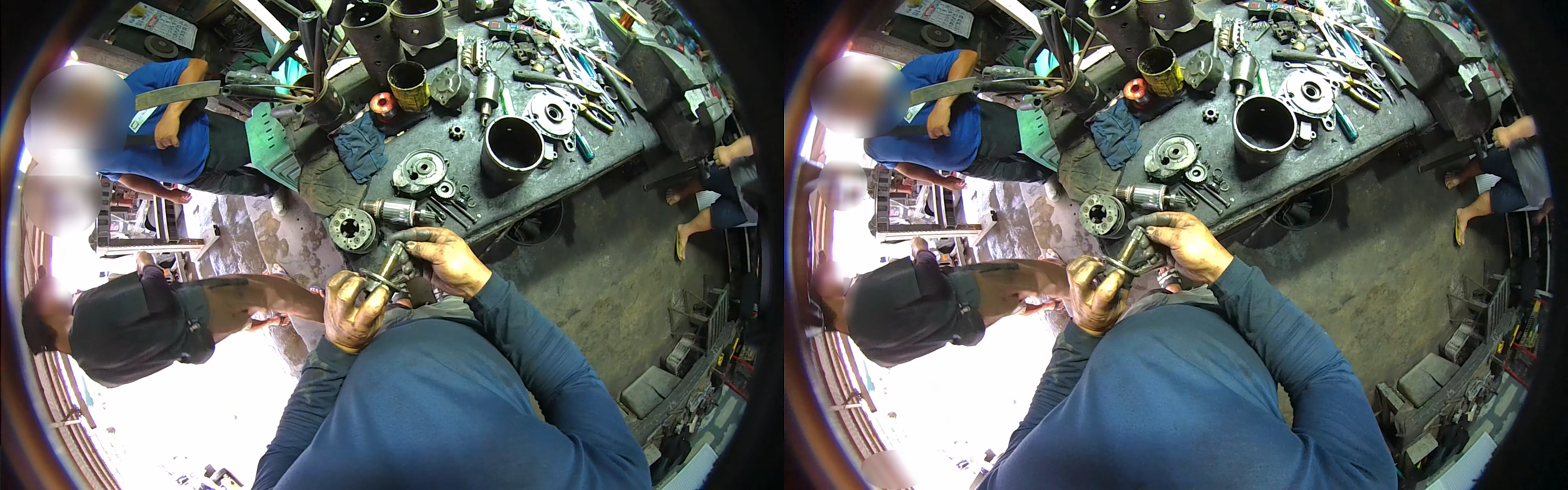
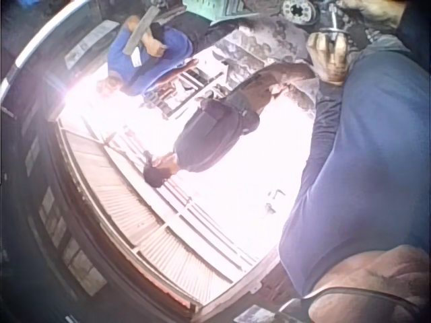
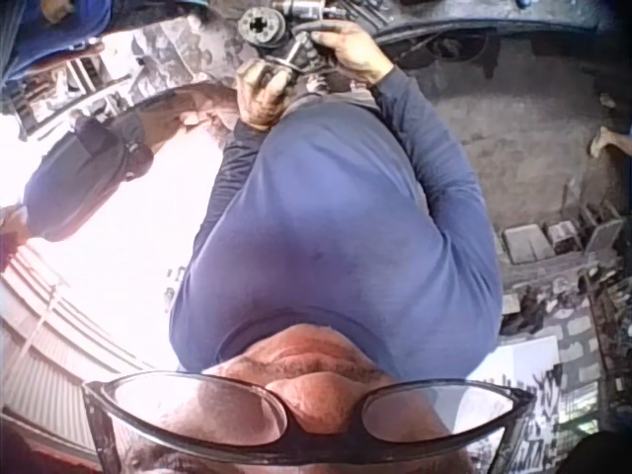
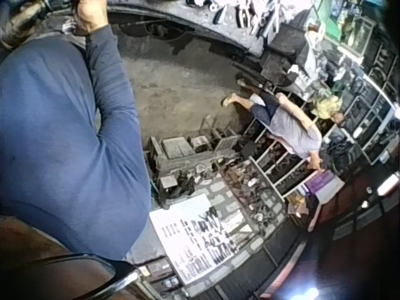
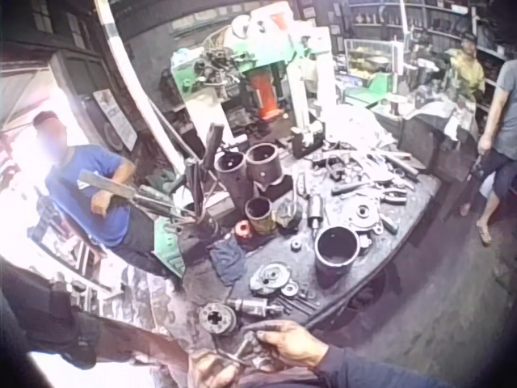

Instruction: The person assembles small mechanical components on a cluttered workbench. They pick up a cylindrical part, insert a smaller piece, and fit it into a larger housing, then handle additional small parts and tools while two bystanders observe.

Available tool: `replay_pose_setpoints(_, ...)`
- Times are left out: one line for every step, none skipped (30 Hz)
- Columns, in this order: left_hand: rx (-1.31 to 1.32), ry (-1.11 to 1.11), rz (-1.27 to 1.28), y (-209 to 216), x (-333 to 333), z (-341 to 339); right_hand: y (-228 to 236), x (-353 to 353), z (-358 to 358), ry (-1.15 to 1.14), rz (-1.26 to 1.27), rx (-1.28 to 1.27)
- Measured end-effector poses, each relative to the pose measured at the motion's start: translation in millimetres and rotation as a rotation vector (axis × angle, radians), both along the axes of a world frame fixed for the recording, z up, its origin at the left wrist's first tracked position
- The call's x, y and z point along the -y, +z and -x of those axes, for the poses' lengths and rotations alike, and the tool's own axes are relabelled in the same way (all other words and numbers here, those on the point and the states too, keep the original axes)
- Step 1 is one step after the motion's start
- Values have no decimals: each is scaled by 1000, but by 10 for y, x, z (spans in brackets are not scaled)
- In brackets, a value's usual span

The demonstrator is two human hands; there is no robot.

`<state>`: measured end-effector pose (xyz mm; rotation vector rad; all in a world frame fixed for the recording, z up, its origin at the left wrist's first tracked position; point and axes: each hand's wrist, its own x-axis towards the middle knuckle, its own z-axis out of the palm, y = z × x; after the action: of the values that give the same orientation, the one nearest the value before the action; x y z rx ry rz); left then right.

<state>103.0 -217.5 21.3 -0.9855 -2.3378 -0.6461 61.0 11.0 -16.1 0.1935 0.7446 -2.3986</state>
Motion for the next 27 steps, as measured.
replay_pose_setpoints(0, 6, 7, 5, -5, -4, 0, -4, 1, 1, -2, 2)
replay_pose_setpoints(-2, 14, 18, 11, -10, -9, 3, -8, 0, 2, -5, 5)
replay_pose_setpoints(2, 15, 22, 19, -13, -12, 8, -13, 1, 7, -7, 10)
replay_pose_setpoints(5, 17, 29, 28, -16, -15, 16, -15, 1, 7, -3, 4)
replay_pose_setpoints(8, 21, 38, 38, -19, -17, 24, -18, 0, 11, 1, 2)
replay_pose_setpoints(-1, 16, 44, 48, -20, -14, 32, -20, 3, 15, 23, -14)
replay_pose_setpoints(-9, 13, 52, 60, -19, -13, 42, -21, 2, 16, 7, 0)
replay_pose_setpoints(-16, 15, 58, 71, -18, -10, 51, -19, 3, 18, 10, 2)
replay_pose_setpoints(-14, 12, 59, 80, -20, -15, 60, -17, 2, 23, 30, -9)
replay_pose_setpoints(-12, 13, 56, 87, -23, -20, 68, -13, 2, 21, 6, 0)
replay_pose_setpoints(-11, 15, 53, 94, -22, -24, 76, -9, 3, 23, -1, -6)
replay_pose_setpoints(-16, 15, 60, 100, -19, -28, 84, -5, 3, 28, -9, -8)
replay_pose_setpoints(-21, 15, 66, 104, -16, -34, 92, -1, -1, 27, -6, -12)
replay_pose_setpoints(-21, 16, 69, 107, -12, -39, 98, 2, -5, 28, -4, -11)
replay_pose_setpoints(-25, 14, 75, 109, -7, -43, 105, 6, -10, 27, 2, -7)
replay_pose_setpoints(-26, 15, 77, 109, -3, -48, 109, 10, -18, 24, -10, -7)
replay_pose_setpoints(-28, 17, 79, 111, 0, -52, 114, 17, -31, 20, -16, -4)
replay_pose_setpoints(-25, 10, 73, 114, 2, -55, 116, 26, -40, 14, 13, -22)
replay_pose_setpoints(-23, 3, 68, 120, 3, -60, 116, 38, -43, 12, -69, -37)
replay_pose_setpoints(-25, -1, 63, 130, 2, -65, 115, 52, -45, 6, -116, -71)
replay_pose_setpoints(43, 12, 19, 141, -5, -71, 114, 59, -49, 1, -162, -105)
replay_pose_setpoints(108, 28, -25, 155, -17, -77, 112, 58, -53, 11, -220, -132)
replay_pose_setpoints(160, 35, -69, 173, -30, -89, 111, 52, -60, 23, -278, -158)
replay_pose_setpoints(207, 53, -95, 203, -31, -102, 112, 46, -66, 34, -335, -185)
replay_pose_setpoints(305, 114, -120, 232, -39, -118, 113, 49, -73, 20, -373, -209)
replay_pose_setpoints(389, 171, -154, 256, -48, -126, 116, 44, -78, 12, -400, -219)
replay_pose_setpoints(466, 166, -209, 269, -55, -117, 119, 42, -89, 10, -435, -228)
